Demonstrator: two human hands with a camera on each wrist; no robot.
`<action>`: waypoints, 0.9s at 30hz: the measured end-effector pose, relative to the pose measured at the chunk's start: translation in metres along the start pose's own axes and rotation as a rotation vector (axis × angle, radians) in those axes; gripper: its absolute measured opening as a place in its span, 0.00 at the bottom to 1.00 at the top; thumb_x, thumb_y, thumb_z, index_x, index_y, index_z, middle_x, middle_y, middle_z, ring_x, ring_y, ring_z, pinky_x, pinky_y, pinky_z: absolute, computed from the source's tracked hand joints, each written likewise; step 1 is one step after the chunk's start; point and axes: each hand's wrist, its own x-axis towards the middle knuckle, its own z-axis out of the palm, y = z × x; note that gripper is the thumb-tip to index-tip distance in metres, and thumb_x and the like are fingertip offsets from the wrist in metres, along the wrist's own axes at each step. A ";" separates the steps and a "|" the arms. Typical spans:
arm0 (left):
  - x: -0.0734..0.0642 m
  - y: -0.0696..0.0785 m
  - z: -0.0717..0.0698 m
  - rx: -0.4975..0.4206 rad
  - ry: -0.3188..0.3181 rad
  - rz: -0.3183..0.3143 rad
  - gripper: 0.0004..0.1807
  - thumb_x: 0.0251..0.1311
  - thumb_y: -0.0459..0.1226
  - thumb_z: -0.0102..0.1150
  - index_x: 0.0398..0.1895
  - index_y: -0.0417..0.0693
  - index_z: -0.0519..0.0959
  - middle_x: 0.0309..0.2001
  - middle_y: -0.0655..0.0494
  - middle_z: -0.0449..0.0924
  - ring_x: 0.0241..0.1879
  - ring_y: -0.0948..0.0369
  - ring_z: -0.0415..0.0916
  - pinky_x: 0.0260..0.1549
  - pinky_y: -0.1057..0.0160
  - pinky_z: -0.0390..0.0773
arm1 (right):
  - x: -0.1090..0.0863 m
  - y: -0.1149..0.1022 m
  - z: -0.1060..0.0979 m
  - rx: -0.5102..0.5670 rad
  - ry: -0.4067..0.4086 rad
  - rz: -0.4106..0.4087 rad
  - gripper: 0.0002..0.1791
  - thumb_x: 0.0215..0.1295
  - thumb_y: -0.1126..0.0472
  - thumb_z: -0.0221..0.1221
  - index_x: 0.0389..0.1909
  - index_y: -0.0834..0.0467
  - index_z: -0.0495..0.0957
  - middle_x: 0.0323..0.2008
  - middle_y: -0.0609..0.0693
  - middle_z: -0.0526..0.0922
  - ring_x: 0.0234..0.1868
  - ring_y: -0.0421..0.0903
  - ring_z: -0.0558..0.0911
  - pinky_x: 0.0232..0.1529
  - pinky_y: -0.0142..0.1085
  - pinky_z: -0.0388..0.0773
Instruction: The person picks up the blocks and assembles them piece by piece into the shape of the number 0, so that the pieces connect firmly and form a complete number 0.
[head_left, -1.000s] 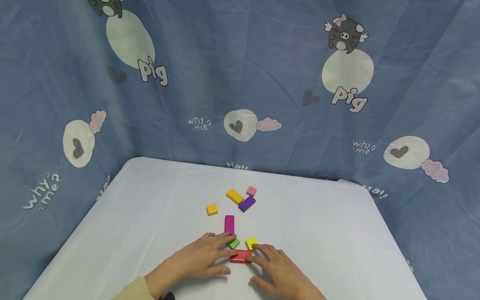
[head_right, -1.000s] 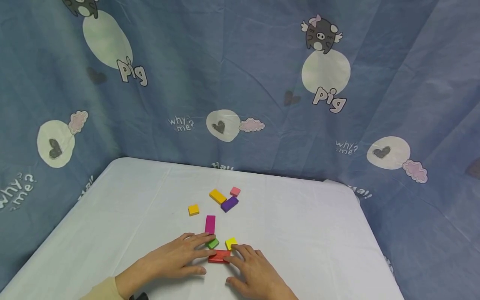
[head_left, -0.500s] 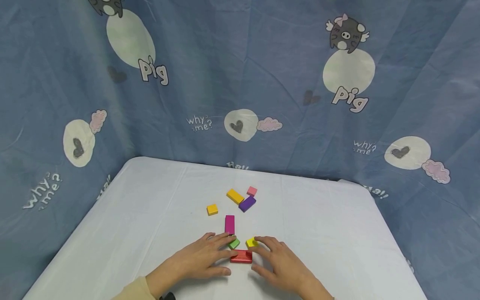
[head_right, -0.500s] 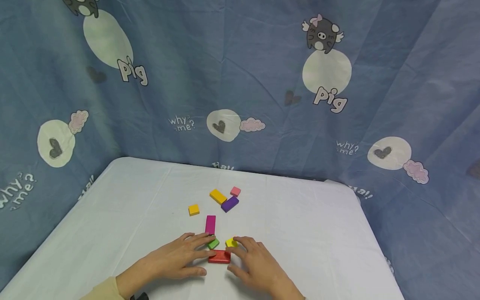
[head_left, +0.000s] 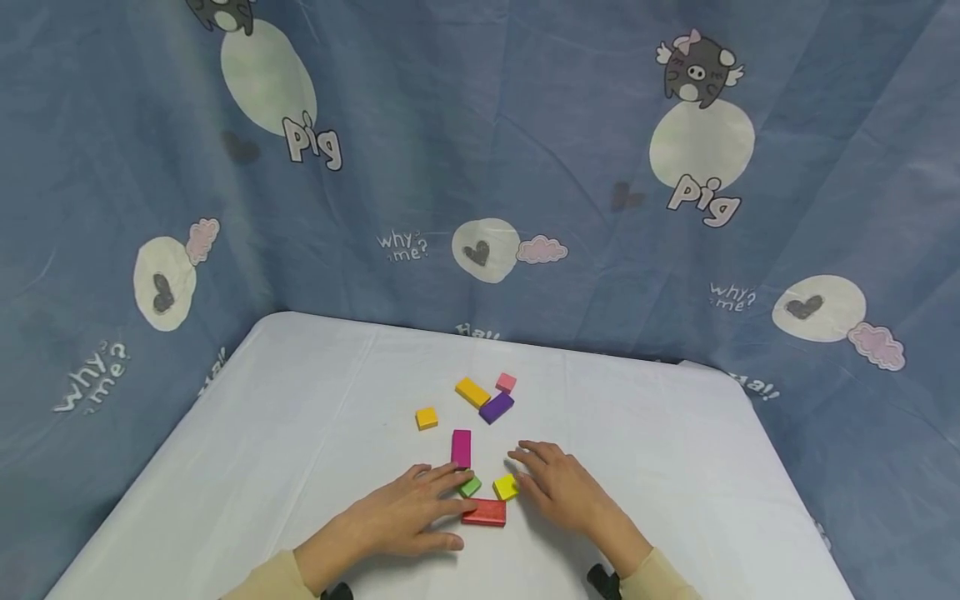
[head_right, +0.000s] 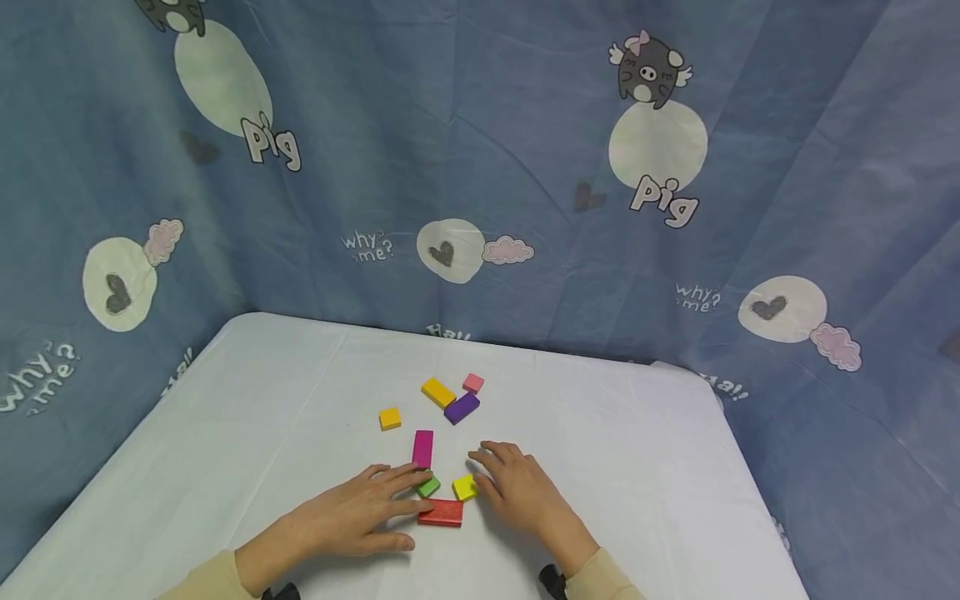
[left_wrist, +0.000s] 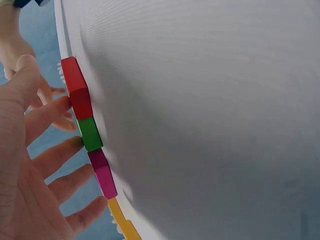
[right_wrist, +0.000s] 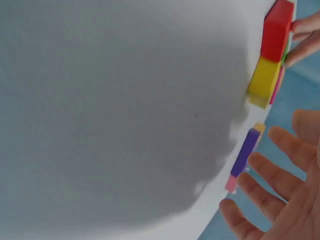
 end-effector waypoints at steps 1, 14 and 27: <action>0.000 0.000 0.000 -0.003 -0.003 -0.005 0.32 0.66 0.65 0.43 0.69 0.68 0.69 0.73 0.57 0.60 0.71 0.51 0.56 0.61 0.40 0.63 | 0.004 0.002 0.001 -0.008 0.001 0.000 0.22 0.75 0.51 0.51 0.66 0.50 0.72 0.65 0.51 0.71 0.64 0.51 0.70 0.58 0.55 0.71; 0.001 -0.001 0.000 -0.006 -0.005 0.005 0.33 0.64 0.67 0.43 0.69 0.70 0.69 0.73 0.56 0.60 0.71 0.50 0.57 0.59 0.38 0.65 | 0.037 0.003 0.008 -0.069 -0.046 0.015 0.26 0.74 0.50 0.51 0.71 0.49 0.65 0.70 0.53 0.64 0.67 0.54 0.67 0.61 0.57 0.68; 0.000 -0.003 0.000 -0.006 0.019 0.034 0.33 0.65 0.67 0.43 0.69 0.68 0.69 0.72 0.55 0.61 0.70 0.50 0.58 0.58 0.39 0.66 | 0.058 0.005 0.007 -0.142 -0.072 0.003 0.30 0.75 0.54 0.50 0.75 0.49 0.58 0.75 0.50 0.56 0.68 0.53 0.65 0.63 0.53 0.67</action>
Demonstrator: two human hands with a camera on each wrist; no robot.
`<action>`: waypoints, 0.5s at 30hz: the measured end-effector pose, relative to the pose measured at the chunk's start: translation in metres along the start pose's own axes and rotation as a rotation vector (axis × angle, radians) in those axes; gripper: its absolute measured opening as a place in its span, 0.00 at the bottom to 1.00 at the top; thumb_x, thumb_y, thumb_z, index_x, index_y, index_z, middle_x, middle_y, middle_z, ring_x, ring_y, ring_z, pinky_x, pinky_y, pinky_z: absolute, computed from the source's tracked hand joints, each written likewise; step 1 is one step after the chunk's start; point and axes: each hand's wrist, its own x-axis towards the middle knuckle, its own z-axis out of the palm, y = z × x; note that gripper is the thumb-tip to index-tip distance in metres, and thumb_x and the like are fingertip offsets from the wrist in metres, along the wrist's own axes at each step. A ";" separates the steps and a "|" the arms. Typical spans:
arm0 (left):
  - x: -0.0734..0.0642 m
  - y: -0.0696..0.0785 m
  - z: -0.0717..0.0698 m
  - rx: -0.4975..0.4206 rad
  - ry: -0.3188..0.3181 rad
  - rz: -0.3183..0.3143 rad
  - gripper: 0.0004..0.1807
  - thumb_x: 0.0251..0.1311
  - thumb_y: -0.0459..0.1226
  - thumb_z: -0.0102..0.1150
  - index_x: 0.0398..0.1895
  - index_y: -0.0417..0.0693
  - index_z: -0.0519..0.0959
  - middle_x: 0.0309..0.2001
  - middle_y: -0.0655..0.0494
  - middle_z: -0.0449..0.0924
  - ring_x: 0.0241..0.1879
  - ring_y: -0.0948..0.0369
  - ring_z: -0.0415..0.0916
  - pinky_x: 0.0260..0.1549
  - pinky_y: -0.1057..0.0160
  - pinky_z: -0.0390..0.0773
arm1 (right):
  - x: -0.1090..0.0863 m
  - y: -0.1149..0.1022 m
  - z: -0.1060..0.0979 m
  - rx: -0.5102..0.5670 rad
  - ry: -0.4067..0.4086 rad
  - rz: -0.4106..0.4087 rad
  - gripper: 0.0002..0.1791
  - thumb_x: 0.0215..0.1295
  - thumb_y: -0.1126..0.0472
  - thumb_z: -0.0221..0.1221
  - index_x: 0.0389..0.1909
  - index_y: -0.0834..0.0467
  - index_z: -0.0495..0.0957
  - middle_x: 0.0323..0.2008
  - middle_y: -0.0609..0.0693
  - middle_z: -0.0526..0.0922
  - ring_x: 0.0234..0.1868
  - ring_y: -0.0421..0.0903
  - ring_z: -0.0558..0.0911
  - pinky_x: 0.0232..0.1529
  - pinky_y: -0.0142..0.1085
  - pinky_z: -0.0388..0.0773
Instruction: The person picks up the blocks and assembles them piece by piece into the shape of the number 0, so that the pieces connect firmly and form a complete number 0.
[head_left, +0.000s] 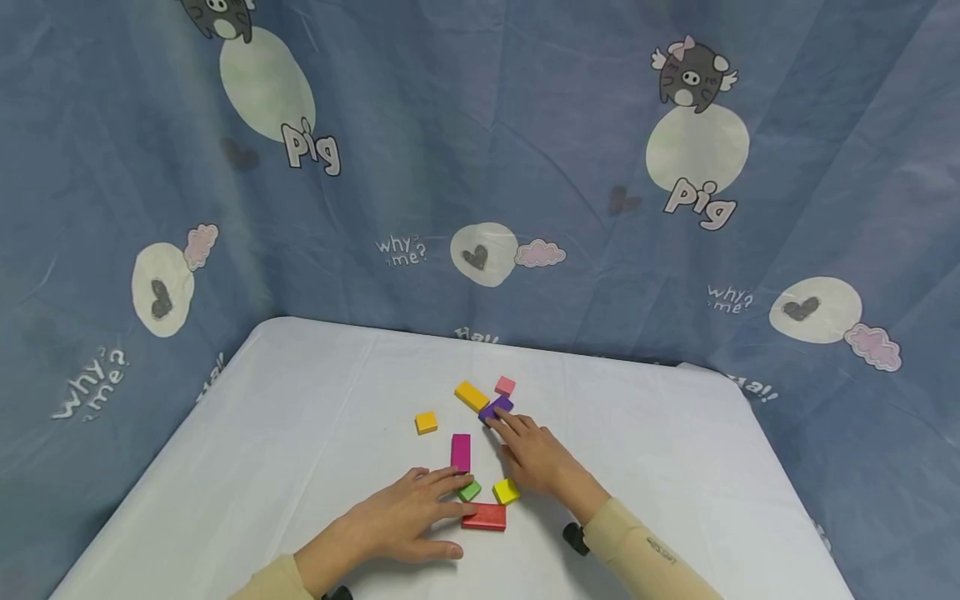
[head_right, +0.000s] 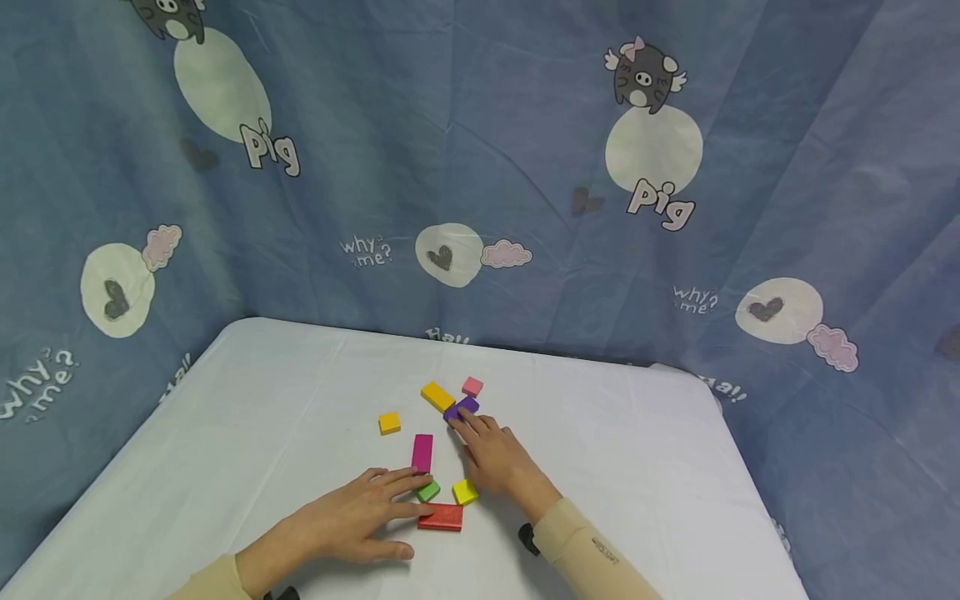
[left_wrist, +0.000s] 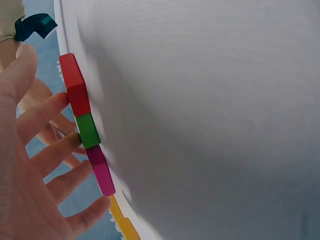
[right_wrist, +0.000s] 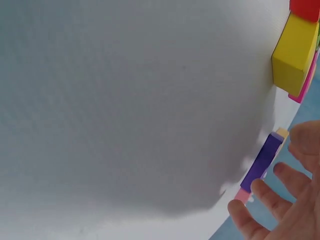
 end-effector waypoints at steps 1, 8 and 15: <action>0.000 0.000 0.000 -0.002 0.001 0.002 0.33 0.65 0.67 0.43 0.69 0.68 0.69 0.72 0.55 0.60 0.70 0.50 0.58 0.58 0.39 0.66 | 0.001 0.000 0.000 -0.002 -0.004 0.005 0.30 0.75 0.54 0.50 0.75 0.49 0.58 0.75 0.50 0.56 0.68 0.53 0.65 0.63 0.53 0.66; 0.000 0.000 0.001 -0.011 0.003 0.005 0.32 0.65 0.66 0.43 0.69 0.69 0.69 0.72 0.55 0.60 0.70 0.50 0.57 0.58 0.39 0.66 | 0.001 0.000 -0.003 -0.024 -0.003 0.030 0.29 0.73 0.55 0.51 0.74 0.53 0.61 0.72 0.51 0.61 0.69 0.52 0.63 0.63 0.54 0.66; -0.001 -0.001 0.000 -0.008 -0.006 -0.009 0.33 0.64 0.67 0.43 0.69 0.69 0.69 0.72 0.56 0.60 0.70 0.50 0.57 0.58 0.39 0.66 | 0.000 0.002 -0.005 0.012 0.006 0.055 0.26 0.72 0.55 0.54 0.70 0.51 0.67 0.71 0.53 0.63 0.69 0.54 0.64 0.63 0.55 0.66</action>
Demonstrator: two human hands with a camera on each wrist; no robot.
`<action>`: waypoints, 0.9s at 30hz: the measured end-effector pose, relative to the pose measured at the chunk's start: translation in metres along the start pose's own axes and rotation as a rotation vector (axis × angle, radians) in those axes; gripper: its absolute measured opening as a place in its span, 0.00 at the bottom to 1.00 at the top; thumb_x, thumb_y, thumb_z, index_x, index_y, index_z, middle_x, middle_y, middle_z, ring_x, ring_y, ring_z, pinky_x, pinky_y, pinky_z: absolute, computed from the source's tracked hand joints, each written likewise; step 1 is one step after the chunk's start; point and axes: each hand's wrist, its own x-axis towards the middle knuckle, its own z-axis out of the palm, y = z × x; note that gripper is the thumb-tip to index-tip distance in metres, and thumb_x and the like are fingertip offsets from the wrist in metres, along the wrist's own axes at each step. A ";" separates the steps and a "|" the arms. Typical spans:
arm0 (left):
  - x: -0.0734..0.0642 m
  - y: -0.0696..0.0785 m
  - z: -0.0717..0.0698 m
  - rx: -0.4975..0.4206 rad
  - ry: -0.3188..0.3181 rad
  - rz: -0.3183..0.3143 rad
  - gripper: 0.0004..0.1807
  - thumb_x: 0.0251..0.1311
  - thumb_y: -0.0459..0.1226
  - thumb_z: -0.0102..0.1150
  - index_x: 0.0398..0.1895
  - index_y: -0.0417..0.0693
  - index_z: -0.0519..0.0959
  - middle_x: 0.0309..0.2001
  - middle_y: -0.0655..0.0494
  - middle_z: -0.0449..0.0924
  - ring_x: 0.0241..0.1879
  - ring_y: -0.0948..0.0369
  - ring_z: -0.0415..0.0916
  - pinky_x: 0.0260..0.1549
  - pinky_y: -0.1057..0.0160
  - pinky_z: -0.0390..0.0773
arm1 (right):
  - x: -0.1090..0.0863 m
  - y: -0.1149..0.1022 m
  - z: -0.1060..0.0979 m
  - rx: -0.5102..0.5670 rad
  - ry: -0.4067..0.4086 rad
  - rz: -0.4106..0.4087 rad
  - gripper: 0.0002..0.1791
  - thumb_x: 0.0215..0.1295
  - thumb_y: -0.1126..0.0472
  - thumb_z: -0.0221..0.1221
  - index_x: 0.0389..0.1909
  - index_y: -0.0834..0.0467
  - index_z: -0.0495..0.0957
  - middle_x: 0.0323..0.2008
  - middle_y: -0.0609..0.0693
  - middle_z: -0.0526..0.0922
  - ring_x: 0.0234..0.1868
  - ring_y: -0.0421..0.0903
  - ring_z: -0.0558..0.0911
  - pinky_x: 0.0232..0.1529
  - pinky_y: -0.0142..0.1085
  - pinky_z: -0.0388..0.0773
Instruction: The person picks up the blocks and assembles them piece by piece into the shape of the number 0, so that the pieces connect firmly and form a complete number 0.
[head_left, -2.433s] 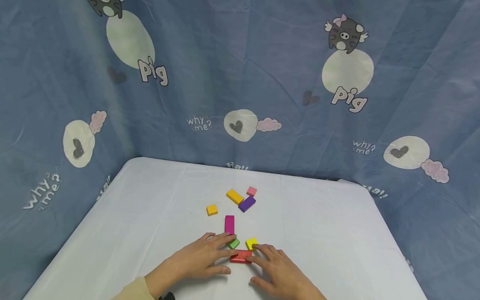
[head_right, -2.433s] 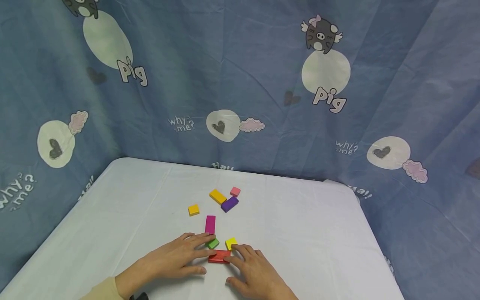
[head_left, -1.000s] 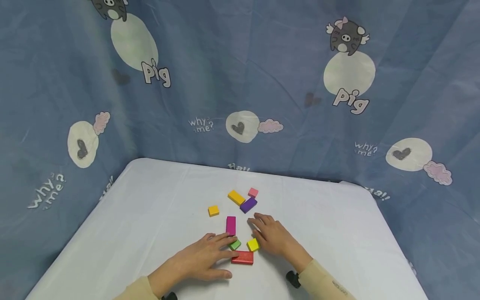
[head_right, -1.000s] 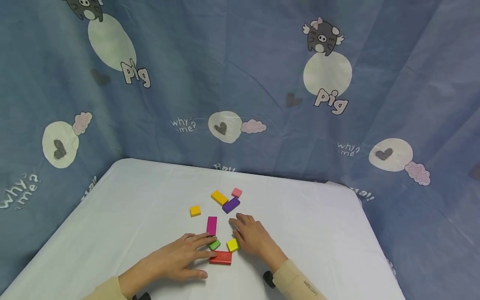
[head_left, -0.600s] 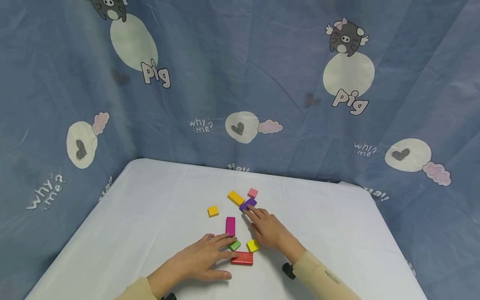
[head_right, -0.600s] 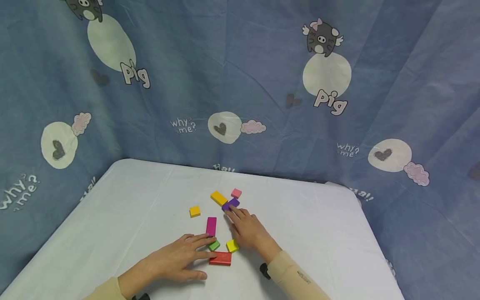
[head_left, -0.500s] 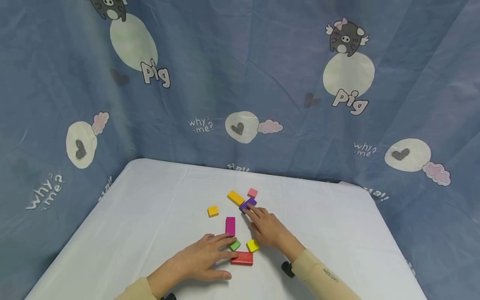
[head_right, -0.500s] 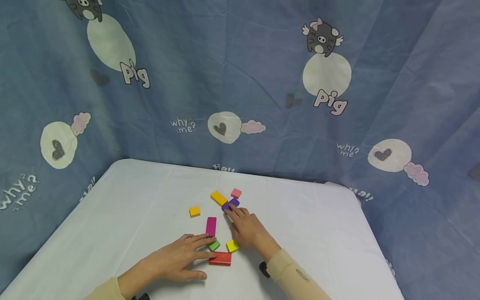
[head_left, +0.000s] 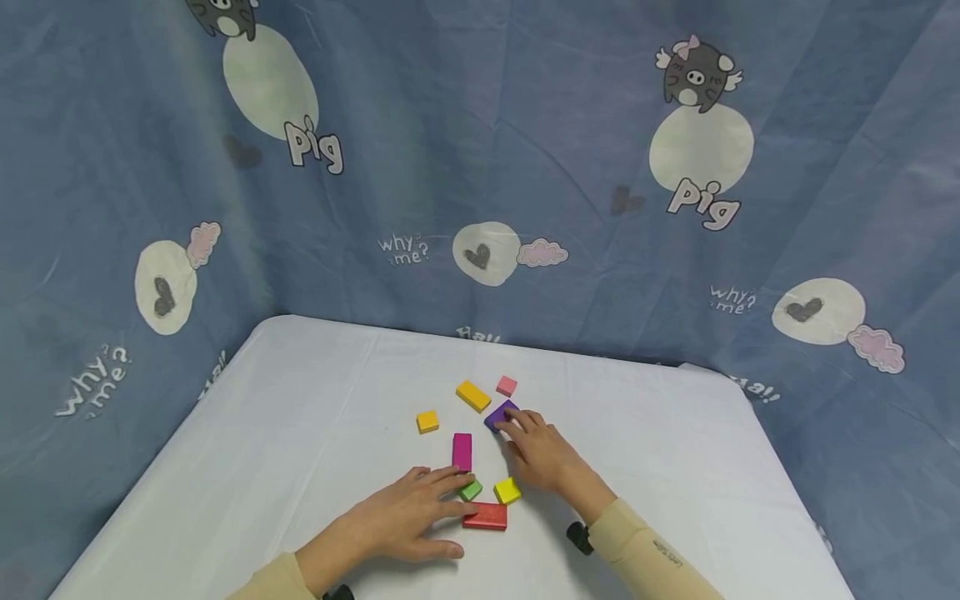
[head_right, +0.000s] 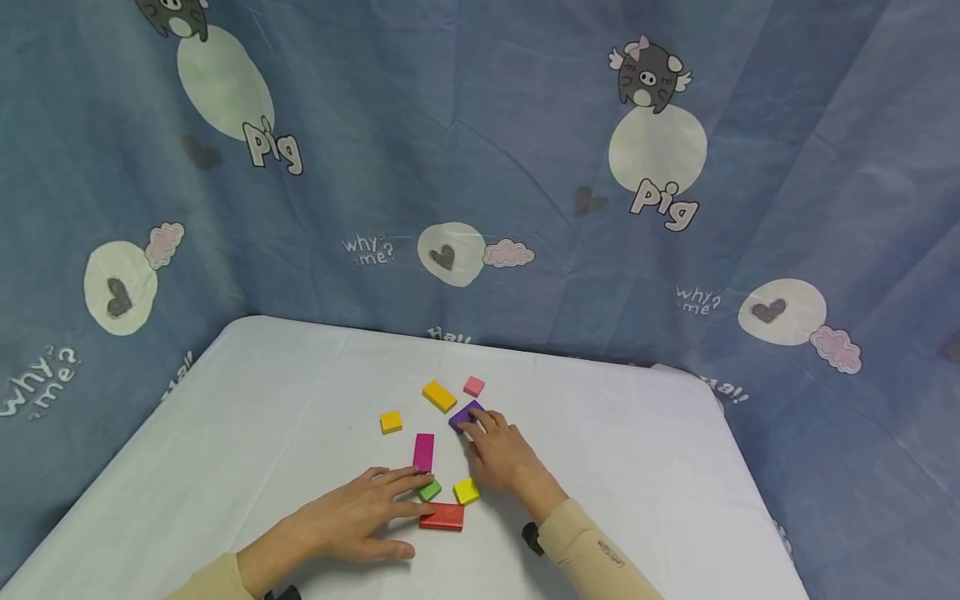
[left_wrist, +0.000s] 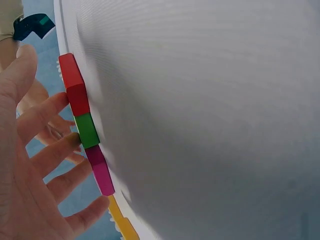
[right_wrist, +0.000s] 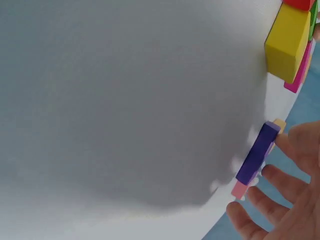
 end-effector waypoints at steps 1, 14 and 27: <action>0.000 0.000 0.000 -0.003 0.000 -0.001 0.33 0.64 0.67 0.43 0.69 0.69 0.69 0.72 0.56 0.61 0.70 0.50 0.57 0.58 0.39 0.66 | -0.001 0.000 0.000 0.008 -0.005 0.004 0.27 0.72 0.55 0.54 0.70 0.50 0.66 0.71 0.54 0.62 0.68 0.55 0.64 0.63 0.56 0.66; -0.001 0.001 0.003 -0.033 0.004 -0.014 0.33 0.63 0.67 0.44 0.69 0.70 0.69 0.73 0.56 0.60 0.71 0.50 0.56 0.58 0.38 0.65 | -0.010 0.003 -0.002 0.044 0.022 -0.038 0.19 0.73 0.54 0.53 0.62 0.53 0.72 0.68 0.53 0.68 0.68 0.54 0.66 0.61 0.54 0.68; 0.000 0.001 0.000 -0.029 -0.009 -0.021 0.33 0.63 0.67 0.44 0.70 0.71 0.68 0.73 0.57 0.59 0.71 0.50 0.56 0.59 0.38 0.65 | -0.022 0.006 0.001 0.032 0.049 -0.057 0.23 0.72 0.55 0.54 0.67 0.50 0.71 0.69 0.52 0.66 0.67 0.53 0.66 0.60 0.55 0.69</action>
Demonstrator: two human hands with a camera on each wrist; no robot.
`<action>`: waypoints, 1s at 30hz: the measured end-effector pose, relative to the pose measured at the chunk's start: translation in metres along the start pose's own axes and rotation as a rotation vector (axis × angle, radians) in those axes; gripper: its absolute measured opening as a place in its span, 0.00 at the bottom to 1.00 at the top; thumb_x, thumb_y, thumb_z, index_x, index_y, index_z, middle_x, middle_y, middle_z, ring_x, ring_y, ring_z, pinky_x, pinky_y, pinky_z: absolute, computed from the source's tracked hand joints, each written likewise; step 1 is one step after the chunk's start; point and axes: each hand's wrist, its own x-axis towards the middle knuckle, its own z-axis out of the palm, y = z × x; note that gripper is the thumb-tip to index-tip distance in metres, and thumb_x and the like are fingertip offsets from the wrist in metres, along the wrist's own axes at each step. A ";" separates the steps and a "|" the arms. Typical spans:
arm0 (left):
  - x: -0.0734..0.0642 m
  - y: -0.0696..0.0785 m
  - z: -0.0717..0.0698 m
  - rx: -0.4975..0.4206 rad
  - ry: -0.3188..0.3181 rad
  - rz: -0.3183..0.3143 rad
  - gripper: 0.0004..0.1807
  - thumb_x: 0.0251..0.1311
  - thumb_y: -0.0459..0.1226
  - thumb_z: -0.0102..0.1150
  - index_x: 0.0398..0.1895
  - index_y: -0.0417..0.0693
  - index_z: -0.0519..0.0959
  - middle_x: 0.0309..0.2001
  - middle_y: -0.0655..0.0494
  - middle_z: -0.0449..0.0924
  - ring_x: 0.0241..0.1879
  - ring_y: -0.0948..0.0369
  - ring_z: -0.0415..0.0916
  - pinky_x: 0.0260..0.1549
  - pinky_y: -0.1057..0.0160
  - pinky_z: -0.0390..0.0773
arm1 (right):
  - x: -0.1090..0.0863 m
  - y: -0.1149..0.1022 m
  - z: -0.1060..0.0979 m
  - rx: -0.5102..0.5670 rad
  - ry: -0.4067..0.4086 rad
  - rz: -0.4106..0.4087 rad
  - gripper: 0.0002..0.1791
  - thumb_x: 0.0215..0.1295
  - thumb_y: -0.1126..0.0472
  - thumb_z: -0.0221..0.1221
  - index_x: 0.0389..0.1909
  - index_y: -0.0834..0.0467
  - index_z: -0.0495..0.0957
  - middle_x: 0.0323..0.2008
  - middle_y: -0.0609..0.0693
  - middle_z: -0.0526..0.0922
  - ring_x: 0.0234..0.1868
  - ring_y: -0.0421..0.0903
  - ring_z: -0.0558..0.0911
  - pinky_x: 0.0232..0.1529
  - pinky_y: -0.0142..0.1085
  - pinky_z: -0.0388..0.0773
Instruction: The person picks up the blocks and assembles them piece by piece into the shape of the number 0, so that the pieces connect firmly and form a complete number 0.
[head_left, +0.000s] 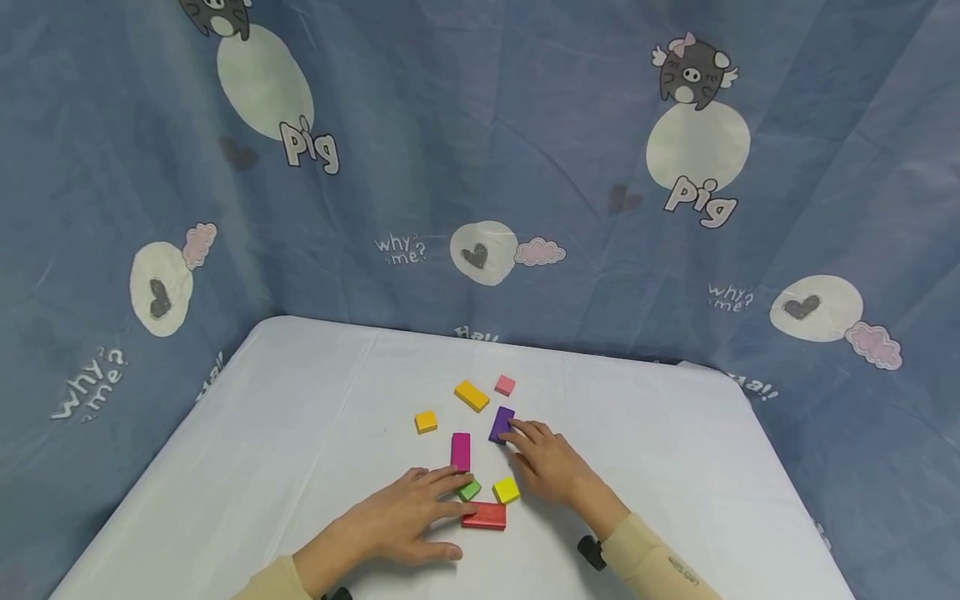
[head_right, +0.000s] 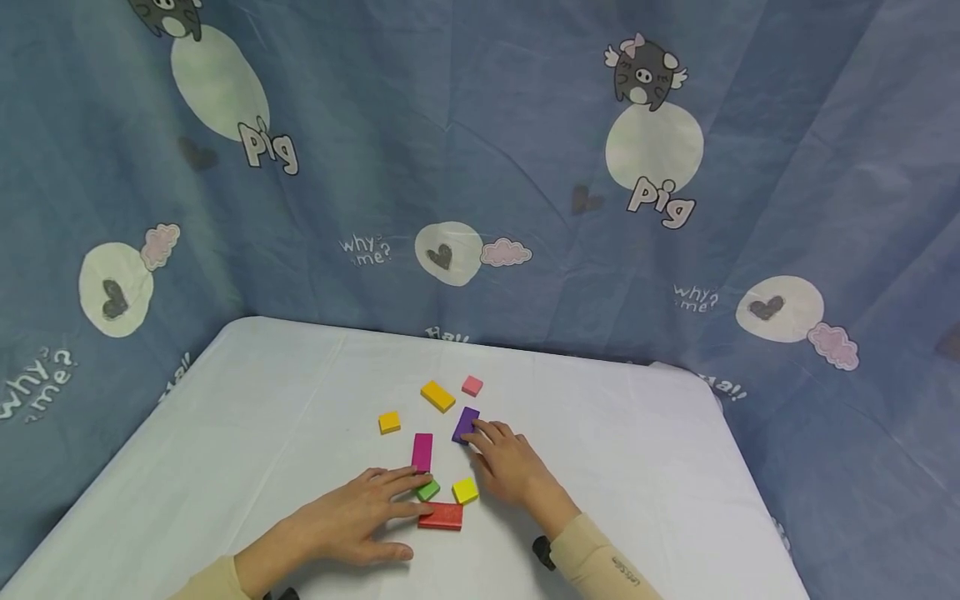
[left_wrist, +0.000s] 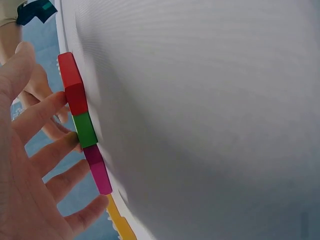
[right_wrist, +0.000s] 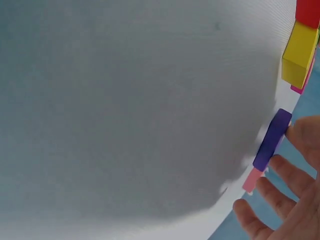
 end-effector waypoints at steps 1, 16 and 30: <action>0.000 0.000 0.000 0.001 0.000 -0.001 0.33 0.63 0.67 0.44 0.70 0.71 0.68 0.73 0.57 0.59 0.71 0.51 0.56 0.59 0.38 0.65 | 0.000 0.001 0.000 -0.007 0.002 -0.005 0.23 0.72 0.55 0.54 0.66 0.50 0.71 0.69 0.52 0.66 0.67 0.53 0.65 0.60 0.55 0.69; 0.001 -0.001 0.002 0.008 0.010 0.020 0.33 0.63 0.67 0.45 0.70 0.71 0.68 0.73 0.56 0.59 0.71 0.50 0.56 0.58 0.38 0.66 | 0.000 0.001 0.000 -0.014 -0.038 -0.003 0.28 0.71 0.62 0.54 0.71 0.49 0.66 0.72 0.51 0.62 0.68 0.53 0.66 0.62 0.55 0.67; 0.001 0.001 -0.001 0.016 -0.001 0.010 0.33 0.63 0.67 0.45 0.70 0.71 0.68 0.73 0.57 0.59 0.71 0.50 0.56 0.59 0.39 0.65 | -0.004 0.011 0.004 -0.015 0.109 -0.075 0.18 0.67 0.53 0.62 0.57 0.47 0.79 0.60 0.52 0.74 0.61 0.50 0.73 0.58 0.47 0.73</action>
